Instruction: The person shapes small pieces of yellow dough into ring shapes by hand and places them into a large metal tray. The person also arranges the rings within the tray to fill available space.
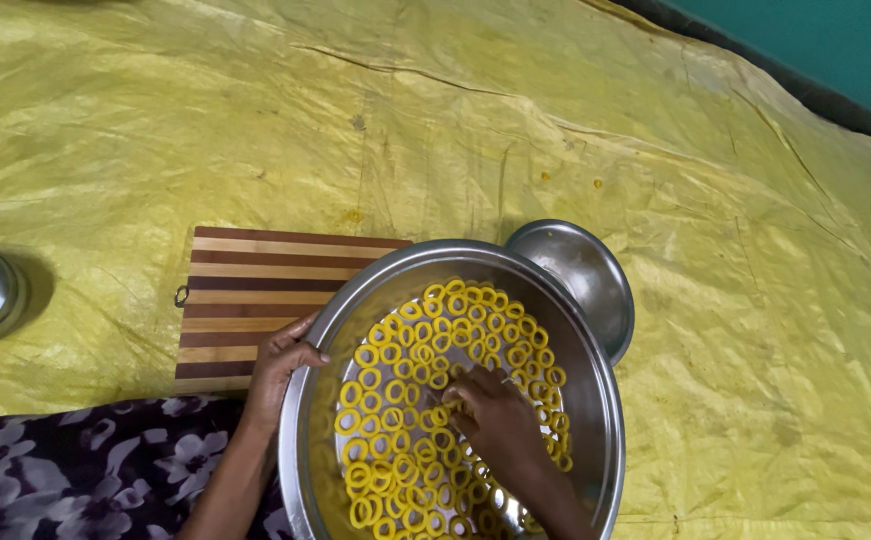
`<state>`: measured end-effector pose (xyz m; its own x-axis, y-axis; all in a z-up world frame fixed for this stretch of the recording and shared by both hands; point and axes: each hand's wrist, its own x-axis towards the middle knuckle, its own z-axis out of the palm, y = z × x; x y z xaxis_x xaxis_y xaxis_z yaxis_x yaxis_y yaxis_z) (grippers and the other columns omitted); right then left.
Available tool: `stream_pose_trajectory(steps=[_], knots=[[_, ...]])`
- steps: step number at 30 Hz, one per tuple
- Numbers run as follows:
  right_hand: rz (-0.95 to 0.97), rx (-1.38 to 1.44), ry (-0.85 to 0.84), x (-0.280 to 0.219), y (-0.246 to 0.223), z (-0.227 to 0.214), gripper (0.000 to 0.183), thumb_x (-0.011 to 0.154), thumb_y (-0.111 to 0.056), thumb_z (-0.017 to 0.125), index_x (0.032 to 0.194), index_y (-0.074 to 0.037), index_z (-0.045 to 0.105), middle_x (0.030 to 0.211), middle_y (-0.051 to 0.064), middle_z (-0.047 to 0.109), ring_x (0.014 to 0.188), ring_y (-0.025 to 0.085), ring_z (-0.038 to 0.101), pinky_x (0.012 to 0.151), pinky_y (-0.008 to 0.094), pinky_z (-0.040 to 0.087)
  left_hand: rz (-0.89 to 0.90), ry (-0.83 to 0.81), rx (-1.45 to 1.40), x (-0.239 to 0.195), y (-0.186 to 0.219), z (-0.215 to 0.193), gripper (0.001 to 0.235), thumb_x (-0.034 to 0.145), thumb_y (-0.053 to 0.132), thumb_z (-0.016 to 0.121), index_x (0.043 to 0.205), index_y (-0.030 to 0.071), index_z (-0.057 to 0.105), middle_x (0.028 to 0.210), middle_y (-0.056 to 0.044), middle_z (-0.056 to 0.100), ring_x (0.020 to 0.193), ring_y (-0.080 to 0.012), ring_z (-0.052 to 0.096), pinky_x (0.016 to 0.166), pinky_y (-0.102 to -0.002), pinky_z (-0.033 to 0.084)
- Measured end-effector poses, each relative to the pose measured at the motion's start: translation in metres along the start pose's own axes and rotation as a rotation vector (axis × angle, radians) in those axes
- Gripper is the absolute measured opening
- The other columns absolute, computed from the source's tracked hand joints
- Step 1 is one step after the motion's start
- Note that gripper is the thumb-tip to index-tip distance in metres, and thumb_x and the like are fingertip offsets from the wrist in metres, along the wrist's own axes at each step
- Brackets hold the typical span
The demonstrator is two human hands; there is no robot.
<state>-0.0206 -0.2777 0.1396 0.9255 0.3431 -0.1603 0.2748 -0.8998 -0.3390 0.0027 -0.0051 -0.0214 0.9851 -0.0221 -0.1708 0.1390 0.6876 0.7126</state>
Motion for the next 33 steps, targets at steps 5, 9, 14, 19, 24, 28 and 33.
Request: stream_pose_trajectory(steps=[5, 9, 14, 19, 24, 28, 33], knots=[[0.136, 0.172, -0.051, 0.003, 0.007, -0.003, 0.022, 0.090, -0.024, 0.071, 0.110, -0.014, 0.072, 0.108, 0.004, 0.073, 0.098, 0.023, 0.072, 0.087, 0.039, 0.057, -0.016, -0.008, -0.034, -0.001, -0.001, 0.000, 0.068, 0.071, -0.003, 0.062, 0.139, -0.011, 0.061, 0.097, -0.012, 0.075, 0.068, -0.0101, 0.064, 0.067, -0.022, 0.051], [0.072, 0.022, 0.089, 0.004, 0.007, -0.002, 0.026, 0.087, -0.023, 0.073, 0.112, -0.015, 0.073, 0.111, 0.005, 0.068, 0.099, 0.025, 0.068, 0.083, 0.041, 0.055, -0.017, -0.016, -0.016, 0.000, 0.003, 0.003, 0.068, 0.071, -0.003, 0.062, 0.139, -0.011, 0.061, 0.098, -0.012, 0.075, 0.070, -0.0101, 0.065, 0.069, -0.022, 0.052], [-0.054, 0.027, 0.019, -0.007, 0.000, 0.008, 0.023, 0.082, -0.021, 0.075, 0.105, -0.016, 0.075, 0.107, 0.003, 0.069, 0.097, 0.024, 0.069, 0.082, 0.039, 0.055, -0.029, 0.019, -0.010, -0.004, 0.008, 0.007, 0.068, 0.070, -0.002, 0.061, 0.138, -0.010, 0.061, 0.097, -0.011, 0.075, 0.069, -0.0108, 0.066, 0.068, -0.023, 0.053], [-0.016, -0.004, 0.101, -0.002, -0.001, 0.009, 0.020, 0.088, -0.027, 0.080, 0.089, -0.010, 0.069, 0.098, 0.006, 0.068, 0.095, 0.026, 0.067, 0.080, 0.041, 0.053, 0.001, -0.016, 0.025, 0.000, 0.004, 0.002, 0.068, 0.070, -0.003, 0.062, 0.138, -0.010, 0.062, 0.097, -0.011, 0.075, 0.070, -0.0095, 0.064, 0.070, -0.021, 0.052], [0.038, 0.122, 0.134, -0.002, -0.001, 0.006, 0.021, 0.083, -0.019, 0.075, 0.100, -0.009, 0.067, 0.101, 0.005, 0.069, 0.092, 0.027, 0.069, 0.078, 0.041, 0.054, 0.029, 0.020, 0.063, 0.004, -0.014, -0.014, 0.067, 0.072, -0.001, 0.063, 0.138, -0.012, 0.061, 0.094, -0.011, 0.075, 0.067, -0.0081, 0.062, 0.067, -0.022, 0.049], [0.099, 0.092, -0.007, -0.013, 0.007, 0.000, 0.014, 0.085, -0.018, 0.072, 0.099, -0.016, 0.071, 0.104, 0.000, 0.070, 0.093, 0.024, 0.071, 0.079, 0.038, 0.057, 0.058, 0.017, 0.124, 0.008, -0.022, -0.026, 0.066, 0.073, 0.000, 0.063, 0.138, -0.012, 0.060, 0.094, -0.011, 0.076, 0.067, -0.0072, 0.061, 0.068, -0.021, 0.049], [-0.028, -0.035, 0.114, -0.026, 0.022, 0.005, 0.023, 0.077, -0.016, 0.076, 0.100, -0.014, 0.074, 0.106, 0.004, 0.069, 0.102, 0.031, 0.066, 0.079, 0.044, 0.053, 0.029, 0.029, 0.089, 0.007, -0.018, -0.022, 0.068, 0.073, -0.001, 0.063, 0.141, -0.010, 0.060, 0.090, -0.012, 0.074, 0.067, -0.0091, 0.063, 0.069, -0.022, 0.051]])
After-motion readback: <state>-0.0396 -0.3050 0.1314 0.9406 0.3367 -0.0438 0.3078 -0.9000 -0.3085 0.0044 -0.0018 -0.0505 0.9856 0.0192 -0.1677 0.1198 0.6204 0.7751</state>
